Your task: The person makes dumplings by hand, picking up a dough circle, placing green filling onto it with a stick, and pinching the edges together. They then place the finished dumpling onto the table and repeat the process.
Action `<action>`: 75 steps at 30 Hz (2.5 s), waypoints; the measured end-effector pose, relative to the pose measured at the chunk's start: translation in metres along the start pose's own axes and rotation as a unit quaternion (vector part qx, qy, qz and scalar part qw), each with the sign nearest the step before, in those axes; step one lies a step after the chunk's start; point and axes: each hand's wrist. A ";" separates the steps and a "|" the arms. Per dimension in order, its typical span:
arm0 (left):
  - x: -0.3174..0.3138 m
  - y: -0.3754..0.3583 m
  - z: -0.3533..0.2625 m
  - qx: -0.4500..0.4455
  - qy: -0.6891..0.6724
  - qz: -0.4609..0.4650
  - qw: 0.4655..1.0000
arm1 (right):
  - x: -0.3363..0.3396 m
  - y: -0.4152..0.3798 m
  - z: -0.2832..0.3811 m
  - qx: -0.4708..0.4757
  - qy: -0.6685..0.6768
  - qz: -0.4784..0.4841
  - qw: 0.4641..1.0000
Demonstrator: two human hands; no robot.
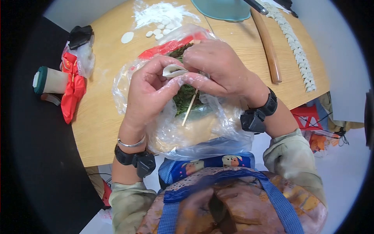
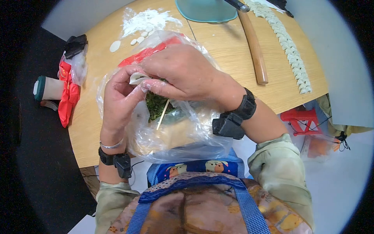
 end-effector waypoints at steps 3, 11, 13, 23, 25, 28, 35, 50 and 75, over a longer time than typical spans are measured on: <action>0.001 0.000 0.001 0.006 0.034 -0.002 0.999 | -0.004 0.001 -0.002 0.019 -0.005 -0.007 1.000; 0.003 -0.001 0.001 0.009 -0.001 -0.004 1.000 | -0.002 0.001 -0.004 0.016 0.004 0.004 1.000; 0.004 -0.002 0.003 -0.004 0.021 0.006 1.000 | -0.002 0.001 -0.002 0.014 0.019 0.008 1.000; 0.004 -0.002 0.010 0.009 0.051 0.033 0.998 | -0.008 0.002 -0.004 0.016 -0.012 0.024 1.000; 0.004 -0.002 0.012 0.011 0.061 0.044 0.997 | -0.009 0.002 -0.005 0.023 -0.016 0.018 0.999; 0.000 -0.001 0.011 -0.030 0.029 -0.020 0.999 | -0.010 0.003 -0.006 0.032 -0.018 -0.019 0.999; 0.006 -0.002 0.006 0.019 -0.020 0.057 0.998 | -0.001 0.001 -0.003 -0.027 0.022 0.032 0.999; 0.004 -0.002 0.015 -0.035 0.036 0.024 0.998 | -0.001 0.001 -0.001 -0.007 0.050 0.026 0.998; 0.000 -0.004 0.012 -0.021 0.047 0.020 0.998 | -0.003 0.001 0.003 -0.092 0.137 0.043 0.985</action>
Point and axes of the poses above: each hand's wrist, its own y-axis towards the middle knuckle, its own x-axis out of the back of the hand, z = x × y, and after that the axes turned 12 degrees about -x, right-handed
